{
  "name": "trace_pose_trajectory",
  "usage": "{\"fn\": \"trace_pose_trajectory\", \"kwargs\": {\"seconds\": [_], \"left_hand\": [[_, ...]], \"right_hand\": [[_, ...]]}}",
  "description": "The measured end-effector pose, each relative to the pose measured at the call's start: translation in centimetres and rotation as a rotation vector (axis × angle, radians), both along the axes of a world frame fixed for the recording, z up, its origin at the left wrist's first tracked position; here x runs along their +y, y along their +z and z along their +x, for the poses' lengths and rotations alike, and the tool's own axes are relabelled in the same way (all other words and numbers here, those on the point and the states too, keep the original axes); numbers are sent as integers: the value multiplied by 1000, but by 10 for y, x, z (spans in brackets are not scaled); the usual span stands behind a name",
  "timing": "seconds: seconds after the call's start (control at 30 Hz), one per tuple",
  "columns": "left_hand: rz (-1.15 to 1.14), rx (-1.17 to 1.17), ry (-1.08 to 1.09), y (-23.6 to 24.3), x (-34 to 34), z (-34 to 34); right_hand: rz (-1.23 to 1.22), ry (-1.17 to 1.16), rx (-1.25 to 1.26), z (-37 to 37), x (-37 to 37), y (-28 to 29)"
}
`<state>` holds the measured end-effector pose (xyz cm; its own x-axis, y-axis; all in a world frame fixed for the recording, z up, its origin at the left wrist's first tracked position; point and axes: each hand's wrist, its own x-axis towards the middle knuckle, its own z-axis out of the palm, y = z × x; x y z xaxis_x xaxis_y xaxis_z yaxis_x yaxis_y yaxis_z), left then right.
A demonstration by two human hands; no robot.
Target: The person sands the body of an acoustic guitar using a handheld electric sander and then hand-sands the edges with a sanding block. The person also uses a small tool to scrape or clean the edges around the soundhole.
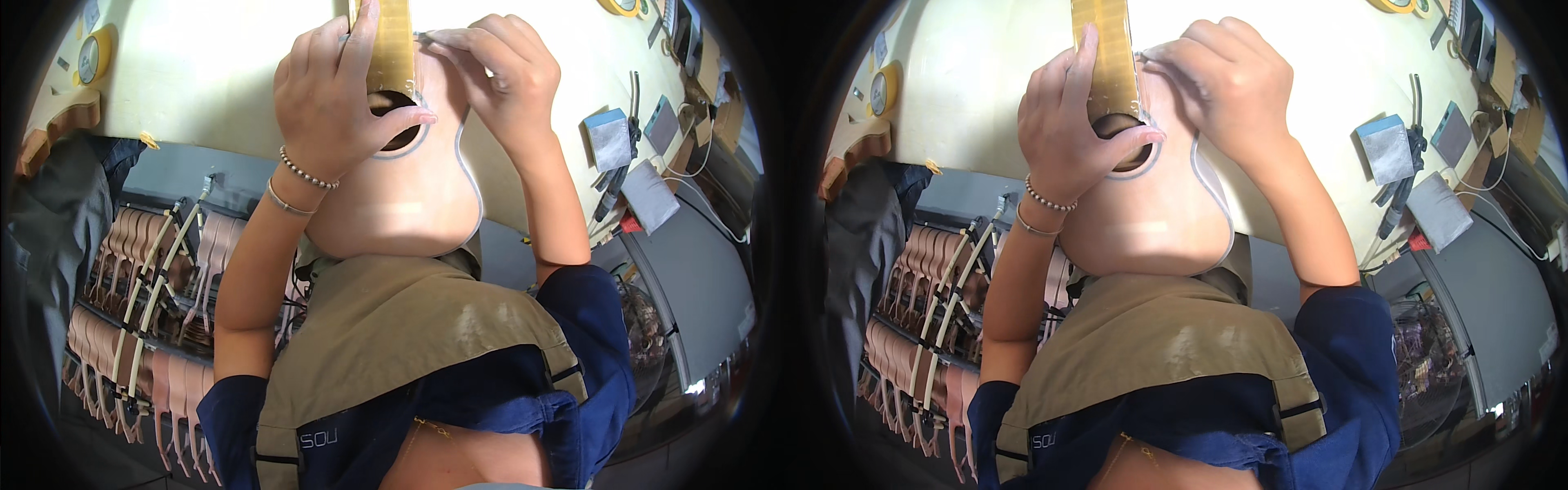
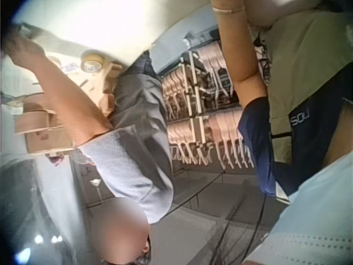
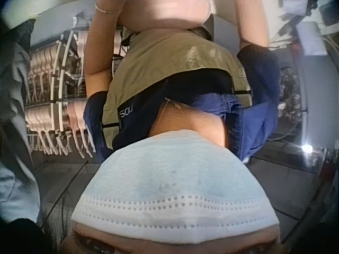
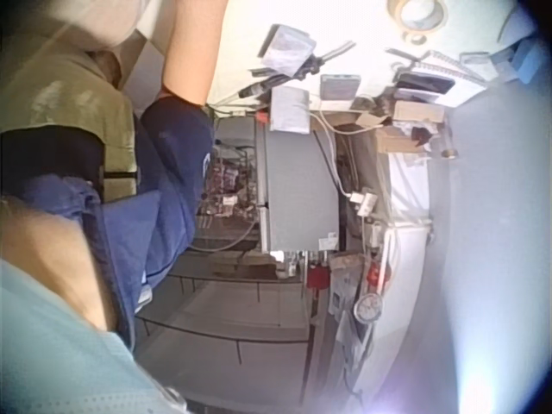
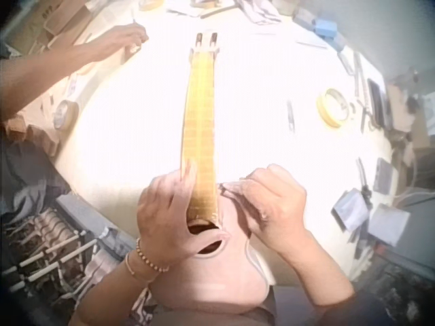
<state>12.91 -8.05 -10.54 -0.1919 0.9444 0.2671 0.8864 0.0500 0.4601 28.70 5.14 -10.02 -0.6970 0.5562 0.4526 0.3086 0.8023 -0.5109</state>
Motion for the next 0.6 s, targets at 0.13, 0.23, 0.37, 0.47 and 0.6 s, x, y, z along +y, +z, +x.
{"fn": "trace_pose_trajectory", "kwargs": {"seconds": [0.13,0.23,0.37,0.47,0.6], "left_hand": [[5,35,0,-2,-2,-3],[7,45,2,-2,-2,-2],[9,46,-11,-1,-2,-1],[19,47,-18,-3,0,-2],[13,75,-21,-11,-4,-5]], "right_hand": [[12,91,-109,15,-24,15],[-73,150,-144,27,-30,19],[-58,59,-79,16,-11,7],[37,19,-80,7,-11,7],[-19,95,-133,23,-38,23]]}}
